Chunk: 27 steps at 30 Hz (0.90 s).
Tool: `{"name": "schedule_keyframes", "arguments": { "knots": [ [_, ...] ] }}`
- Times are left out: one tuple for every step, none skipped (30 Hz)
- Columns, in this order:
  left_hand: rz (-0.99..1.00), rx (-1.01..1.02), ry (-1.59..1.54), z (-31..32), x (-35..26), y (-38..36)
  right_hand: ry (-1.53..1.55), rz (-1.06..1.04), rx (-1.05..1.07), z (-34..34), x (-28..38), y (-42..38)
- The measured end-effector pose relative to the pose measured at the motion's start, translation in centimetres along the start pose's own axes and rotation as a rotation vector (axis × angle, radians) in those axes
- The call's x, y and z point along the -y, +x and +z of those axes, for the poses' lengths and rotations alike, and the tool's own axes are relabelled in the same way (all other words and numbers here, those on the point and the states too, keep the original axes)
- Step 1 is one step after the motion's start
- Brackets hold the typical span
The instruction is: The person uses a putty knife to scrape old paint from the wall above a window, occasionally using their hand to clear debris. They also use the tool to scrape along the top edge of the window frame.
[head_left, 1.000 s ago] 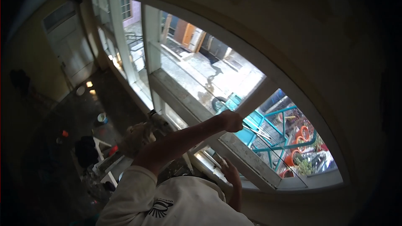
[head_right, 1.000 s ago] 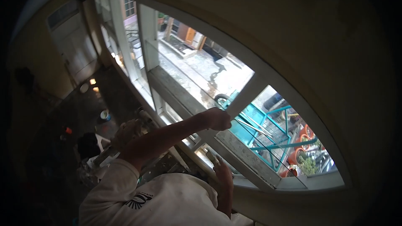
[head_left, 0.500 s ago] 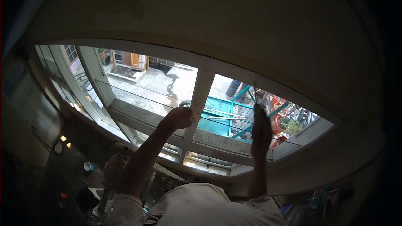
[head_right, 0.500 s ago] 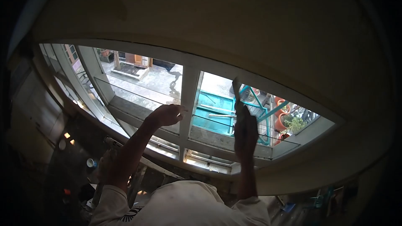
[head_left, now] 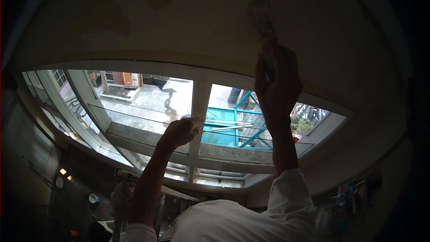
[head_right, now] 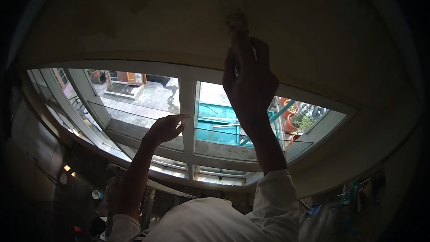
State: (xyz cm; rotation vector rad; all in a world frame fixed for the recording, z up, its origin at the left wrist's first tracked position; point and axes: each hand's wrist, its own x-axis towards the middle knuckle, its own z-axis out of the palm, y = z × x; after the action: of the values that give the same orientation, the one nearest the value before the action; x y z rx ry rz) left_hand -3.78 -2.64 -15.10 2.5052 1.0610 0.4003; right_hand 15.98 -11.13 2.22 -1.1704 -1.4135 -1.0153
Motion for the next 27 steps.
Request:
{"name": "schedule_keyframes", "arguments": {
  "knots": [
    [-0.038,-0.06,0.016,-0.4,-0.6,-0.2,0.036,0.038,0.013,0.0,0.4,0.1],
    [-0.074,-0.119,0.035,-0.7,-0.9,-0.2,0.029,0.036,0.007,-0.4,0.6,-0.1],
    [-0.067,-0.119,0.038,-0.9,-0.7,0.0,0.019,0.061,0.037,-0.8,1.0,-0.6],
    [-0.086,-0.243,0.006,-1.0,-0.4,0.1,0.011,0.088,0.07,-1.2,1.4,-1.1],
    [-0.108,-0.371,-0.031,-1.1,-0.1,0.2,-0.022,0.13,0.097,-1.1,1.5,-1.5],
    [-0.131,-0.476,0.005,-1.4,0.3,0.5,-0.022,0.121,0.097,-0.9,1.4,-1.1],
    [-0.23,-0.412,-0.002,-1.9,0.6,0.9,-0.012,0.084,0.075,-0.6,1.2,-0.7],
    [-0.325,-0.341,-0.005,-2.6,0.9,1.3,-0.006,0.054,0.052,-0.6,1.1,-0.5],
    [-0.374,-0.236,0.081,-2.2,2.8,2.4,-0.012,0.059,0.053,-0.8,1.3,-0.1],
    [-0.47,-0.018,0.161,-3.1,3.0,3.2,-0.02,0.05,0.073,-1.0,1.6,0.4],
    [-0.467,0.068,0.136,-3.4,3.3,4.1,-0.028,0.042,0.088,-1.0,1.8,0.8],
    [-0.465,0.15,0.11,-3.4,3.9,5.1,-0.028,0.044,0.078,-1.3,1.7,0.6],
    [-0.336,-0.098,0.066,-1.0,5.7,6.3,-0.03,0.02,0.07,-1.8,1.4,0.0],
    [-0.197,-0.348,0.021,1.3,7.1,7.1,-0.032,-0.009,0.058,-2.0,1.1,-0.3],
    [-0.222,-0.367,-0.049,0.3,3.8,5.7,-0.027,-0.003,0.035,-1.3,0.6,-0.7],
    [-0.176,-0.268,-0.145,-1.0,1.0,5.2,-0.032,-0.01,0.033,-1.2,0.8,-0.4],
    [-0.207,-0.318,-0.111,-0.5,0.5,5.4,-0.072,-0.023,0.045,-1.1,1.1,0.0],
    [-0.233,-0.366,-0.073,0.0,0.2,5.5,-0.115,-0.032,0.053,-1.3,1.4,0.4],
    [-0.218,-0.359,-0.072,0.3,0.6,5.9,-0.107,-0.037,0.058,-1.6,1.6,0.9],
    [-0.188,-0.38,-0.096,0.8,1.3,6.4,-0.12,-0.034,0.058,-1.8,1.3,0.9],
    [-0.16,-0.402,-0.12,1.0,1.6,6.4,-0.108,-0.065,0.053,-1.9,0.8,1.0],
    [-0.152,-0.396,-0.121,1.4,1.6,6.4,-0.095,-0.095,0.047,-2.0,0.7,0.9],
    [-0.157,-0.468,-0.117,1.9,1.4,6.2,-0.102,-0.092,0.048,-2.0,0.9,0.9],
    [-0.165,-0.551,-0.122,2.2,1.2,6.3,-0.136,-0.092,0.054,-1.8,1.2,1.0],
    [-0.166,-0.555,-0.135,2.3,1.2,6.4,-0.171,-0.093,0.065,-1.7,1.3,1.2],
    [-0.161,-0.551,-0.13,2.5,1.3,6.3,-0.175,-0.097,0.074,-1.8,1.3,1.4],
    [-0.153,-0.549,-0.12,2.6,1.3,6.3,-0.162,-0.104,0.079,-1.9,1.2,1.8]
  ]
}}
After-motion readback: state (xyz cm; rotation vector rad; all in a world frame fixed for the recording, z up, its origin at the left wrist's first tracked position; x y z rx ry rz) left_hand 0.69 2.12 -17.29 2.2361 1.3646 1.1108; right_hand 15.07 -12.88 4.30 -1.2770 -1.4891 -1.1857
